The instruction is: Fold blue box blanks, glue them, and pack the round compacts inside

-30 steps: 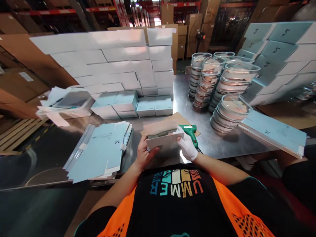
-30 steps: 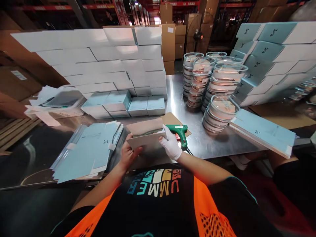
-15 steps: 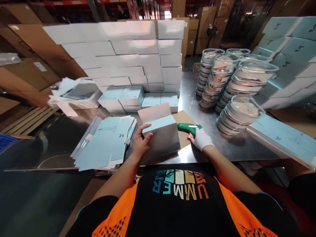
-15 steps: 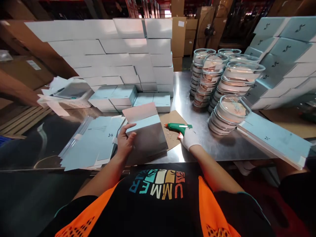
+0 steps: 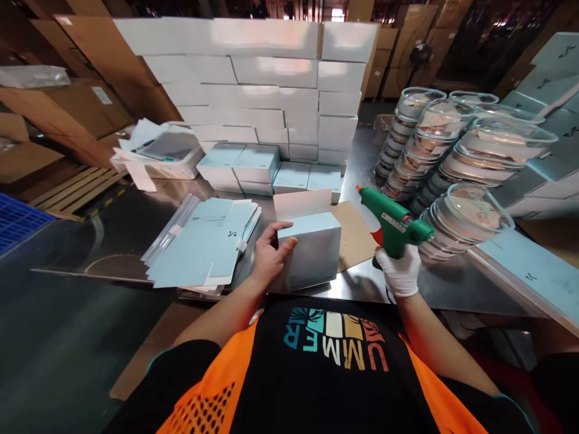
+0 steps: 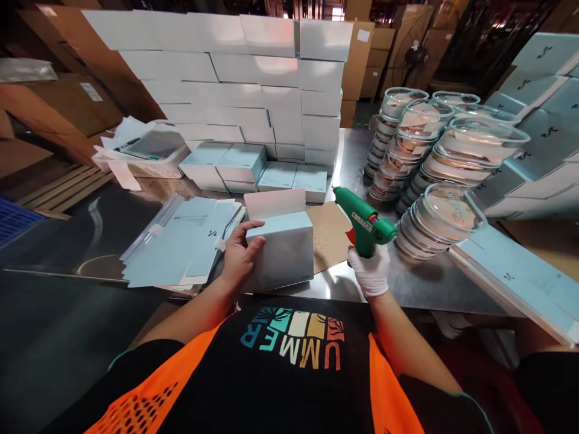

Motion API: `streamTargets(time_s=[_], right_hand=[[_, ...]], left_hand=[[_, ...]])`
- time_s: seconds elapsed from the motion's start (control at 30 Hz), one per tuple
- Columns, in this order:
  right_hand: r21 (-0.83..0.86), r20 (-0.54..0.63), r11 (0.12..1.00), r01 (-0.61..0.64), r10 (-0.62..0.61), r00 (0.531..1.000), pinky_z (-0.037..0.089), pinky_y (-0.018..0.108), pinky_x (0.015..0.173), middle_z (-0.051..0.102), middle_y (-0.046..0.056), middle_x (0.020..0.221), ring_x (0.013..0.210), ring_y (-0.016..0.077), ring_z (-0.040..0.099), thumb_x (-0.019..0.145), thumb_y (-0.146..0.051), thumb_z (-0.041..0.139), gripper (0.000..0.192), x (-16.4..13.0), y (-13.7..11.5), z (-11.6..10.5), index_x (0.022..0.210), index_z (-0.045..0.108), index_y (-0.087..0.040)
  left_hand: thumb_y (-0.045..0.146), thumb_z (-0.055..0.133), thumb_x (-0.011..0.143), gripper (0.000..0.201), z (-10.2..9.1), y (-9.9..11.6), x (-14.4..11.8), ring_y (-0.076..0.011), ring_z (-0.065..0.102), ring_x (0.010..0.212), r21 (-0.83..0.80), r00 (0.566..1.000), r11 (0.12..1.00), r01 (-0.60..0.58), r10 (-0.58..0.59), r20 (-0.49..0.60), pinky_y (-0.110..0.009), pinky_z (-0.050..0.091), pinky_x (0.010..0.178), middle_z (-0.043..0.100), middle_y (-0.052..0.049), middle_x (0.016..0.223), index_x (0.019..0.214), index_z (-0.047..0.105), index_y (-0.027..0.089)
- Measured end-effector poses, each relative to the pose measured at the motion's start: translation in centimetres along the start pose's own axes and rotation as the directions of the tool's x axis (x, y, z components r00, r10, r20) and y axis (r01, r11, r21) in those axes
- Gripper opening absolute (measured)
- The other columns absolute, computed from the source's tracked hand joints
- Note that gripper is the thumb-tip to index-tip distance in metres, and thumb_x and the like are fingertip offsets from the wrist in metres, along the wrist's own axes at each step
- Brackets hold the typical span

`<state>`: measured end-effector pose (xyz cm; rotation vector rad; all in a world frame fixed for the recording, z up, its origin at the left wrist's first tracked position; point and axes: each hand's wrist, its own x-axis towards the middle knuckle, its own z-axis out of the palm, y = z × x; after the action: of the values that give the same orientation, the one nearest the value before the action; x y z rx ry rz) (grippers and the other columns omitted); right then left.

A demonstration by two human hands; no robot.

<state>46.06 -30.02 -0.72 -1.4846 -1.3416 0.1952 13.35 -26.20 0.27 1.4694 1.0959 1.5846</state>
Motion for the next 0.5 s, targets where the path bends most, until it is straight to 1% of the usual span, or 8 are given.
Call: streamTargets(time_s=[0.07,0.1,0.2,0.23,0.3,0.33,0.4,0.5], right_hand=[[0.027,0.092,0.992,0.121,-0.123,0.988,0.064,0.050,0.110,0.084,0.011,0.120,0.113,0.0305,0.082,0.088,-0.037,0.062,0.039,-0.4,-2.2,-0.3,0.121,0.077,-0.025],[0.025,0.143,0.988,0.155,-0.157,0.977,0.065,0.047,0.108,0.085,0.009,0.115,0.109,0.0288,0.083,0.089,-0.035,0.061,0.033,-0.6,-3.3,-0.3,0.115,0.079,-0.027],[0.009,0.234,0.968,0.252,-0.247,0.940,0.068,0.039,0.086,0.082,0.005,0.089,0.081,0.0243,0.080,0.089,-0.036,0.068,0.013,-1.1,-6.4,0.1,0.090,0.076,-0.027],[-0.012,0.252,0.952,0.306,-0.293,0.922,0.067,0.037,0.078,0.079,0.004,0.081,0.074,0.0231,0.076,0.088,-0.036,0.071,0.011,-1.3,-7.3,0.4,0.085,0.074,-0.026],[-0.054,0.281,0.911,0.409,-0.379,0.882,0.062,0.033,0.070,0.074,0.004,0.074,0.069,0.0219,0.072,0.087,-0.035,0.074,0.011,-1.7,-8.8,1.2,0.082,0.071,-0.025],[-0.067,0.285,0.894,0.443,-0.408,0.867,0.061,0.032,0.068,0.073,0.004,0.072,0.068,0.0218,0.072,0.086,-0.034,0.074,0.010,-1.7,-9.3,1.6,0.082,0.071,-0.025],[-0.078,0.268,0.887,0.455,-0.421,0.866,0.059,0.031,0.065,0.072,0.004,0.071,0.067,0.0220,0.071,0.085,-0.032,0.073,0.008,-1.7,-9.5,2.1,0.082,0.071,-0.025],[-0.063,0.252,0.923,0.379,-0.353,0.901,0.060,0.033,0.069,0.073,0.005,0.073,0.069,0.0224,0.071,0.085,-0.033,0.071,0.009,-1.3,-8.2,2.0,0.082,0.071,-0.024]], left_hand=[[0.082,0.085,0.081,0.069,0.8,-0.1,-0.1,-0.0255,0.071,0.100,0.017,1.000,1.000,-0.017,0.017,0.021,-0.035,0.056,0.091,0.075,-0.007,0.104,0.114,0.079,0.022],[0.081,0.085,0.081,0.067,1.2,-0.1,-0.1,-0.0249,0.070,0.098,0.035,0.999,0.999,-0.029,0.028,0.030,-0.035,0.056,0.089,0.074,-0.006,0.102,0.114,0.079,0.022],[0.078,0.087,0.082,0.063,2.3,-0.5,-0.4,-0.0248,0.068,0.097,0.061,0.996,0.995,-0.083,0.080,0.048,-0.036,0.055,0.090,0.072,-0.006,0.101,0.113,0.081,0.024],[0.077,0.088,0.082,0.062,2.6,-0.6,-0.5,-0.0253,0.069,0.099,0.053,0.993,0.993,-0.105,0.102,0.056,-0.036,0.055,0.092,0.072,-0.006,0.103,0.113,0.081,0.024],[0.074,0.089,0.082,0.059,3.0,-0.9,-0.6,-0.0265,0.071,0.104,0.028,0.986,0.988,-0.150,0.147,0.080,-0.038,0.056,0.095,0.074,-0.007,0.107,0.111,0.081,0.024],[0.073,0.090,0.082,0.057,3.2,-1.0,-0.7,-0.0268,0.072,0.106,0.018,0.982,0.986,-0.169,0.167,0.089,-0.038,0.055,0.097,0.075,-0.008,0.109,0.109,0.081,0.024],[0.072,0.091,0.082,0.055,3.3,-1.1,-0.7,-0.0267,0.072,0.107,0.016,0.977,0.981,-0.193,0.190,0.095,-0.038,0.055,0.098,0.075,-0.007,0.109,0.108,0.081,0.024],[0.072,0.092,0.081,0.057,3.1,-1.1,-0.8,-0.0250,0.070,0.102,0.044,0.982,0.983,-0.181,0.178,0.066,-0.036,0.055,0.093,0.073,-0.006,0.105,0.112,0.082,0.024]])
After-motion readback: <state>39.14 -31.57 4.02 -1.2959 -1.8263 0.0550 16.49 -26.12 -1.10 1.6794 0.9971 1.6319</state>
